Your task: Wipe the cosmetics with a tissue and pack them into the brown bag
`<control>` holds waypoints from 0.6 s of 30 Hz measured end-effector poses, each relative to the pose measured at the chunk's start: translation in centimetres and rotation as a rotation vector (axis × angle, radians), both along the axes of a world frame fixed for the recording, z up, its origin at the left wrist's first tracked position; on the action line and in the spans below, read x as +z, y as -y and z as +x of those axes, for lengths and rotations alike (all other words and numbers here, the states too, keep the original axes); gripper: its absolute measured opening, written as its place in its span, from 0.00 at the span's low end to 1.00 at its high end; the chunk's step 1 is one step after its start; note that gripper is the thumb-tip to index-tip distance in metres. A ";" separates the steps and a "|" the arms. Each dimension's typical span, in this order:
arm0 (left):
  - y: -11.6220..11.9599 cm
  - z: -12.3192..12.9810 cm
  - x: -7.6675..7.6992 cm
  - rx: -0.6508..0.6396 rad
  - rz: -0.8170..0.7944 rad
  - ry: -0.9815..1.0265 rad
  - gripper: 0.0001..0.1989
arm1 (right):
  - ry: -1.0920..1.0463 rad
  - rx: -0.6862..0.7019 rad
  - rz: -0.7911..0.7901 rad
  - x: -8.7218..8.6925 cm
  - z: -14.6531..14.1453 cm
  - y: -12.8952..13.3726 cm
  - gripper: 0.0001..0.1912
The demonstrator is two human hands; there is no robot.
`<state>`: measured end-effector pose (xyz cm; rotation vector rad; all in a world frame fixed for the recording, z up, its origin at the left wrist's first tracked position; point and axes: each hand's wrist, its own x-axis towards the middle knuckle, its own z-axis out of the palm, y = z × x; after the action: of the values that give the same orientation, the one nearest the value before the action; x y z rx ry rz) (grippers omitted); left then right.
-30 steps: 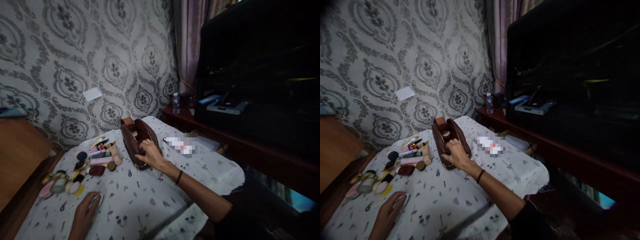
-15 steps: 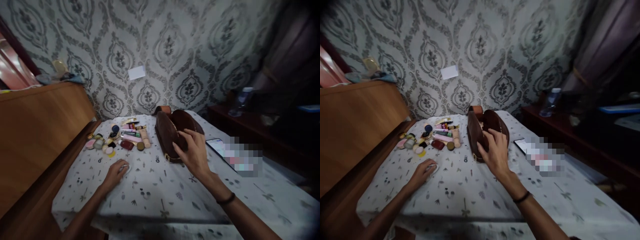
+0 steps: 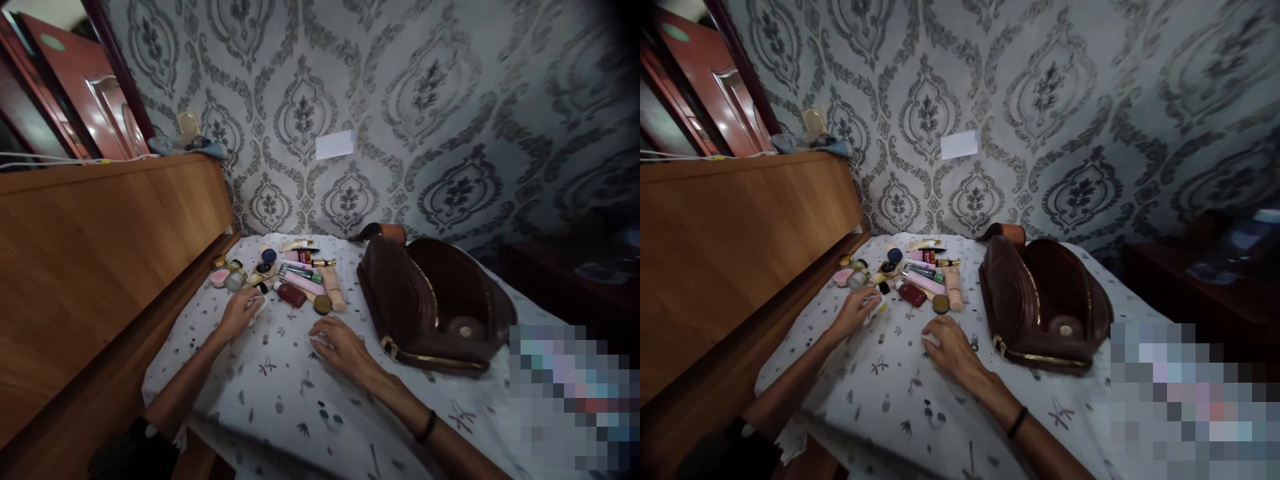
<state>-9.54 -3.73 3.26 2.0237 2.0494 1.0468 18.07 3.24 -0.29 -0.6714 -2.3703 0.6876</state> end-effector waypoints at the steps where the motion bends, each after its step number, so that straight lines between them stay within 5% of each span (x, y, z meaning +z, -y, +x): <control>1: -0.5 -1.0 0.3 0.035 0.013 -0.006 0.14 | -0.005 0.002 -0.041 -0.3 -0.8 0.0 0.07; 10: -9.1 -6.4 2.6 0.253 0.022 -0.121 0.13 | -0.152 -0.018 -0.134 -1.7 -3.3 0.7 0.09; 18: -13.3 -4.0 0.0 0.368 -0.187 -0.267 0.14 | -0.158 0.009 -0.135 -2.0 -3.1 0.5 0.09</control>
<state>-13.52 9.59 3.30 1.8195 2.6170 0.6149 14.94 2.73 -2.30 -0.6383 -2.1980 0.8779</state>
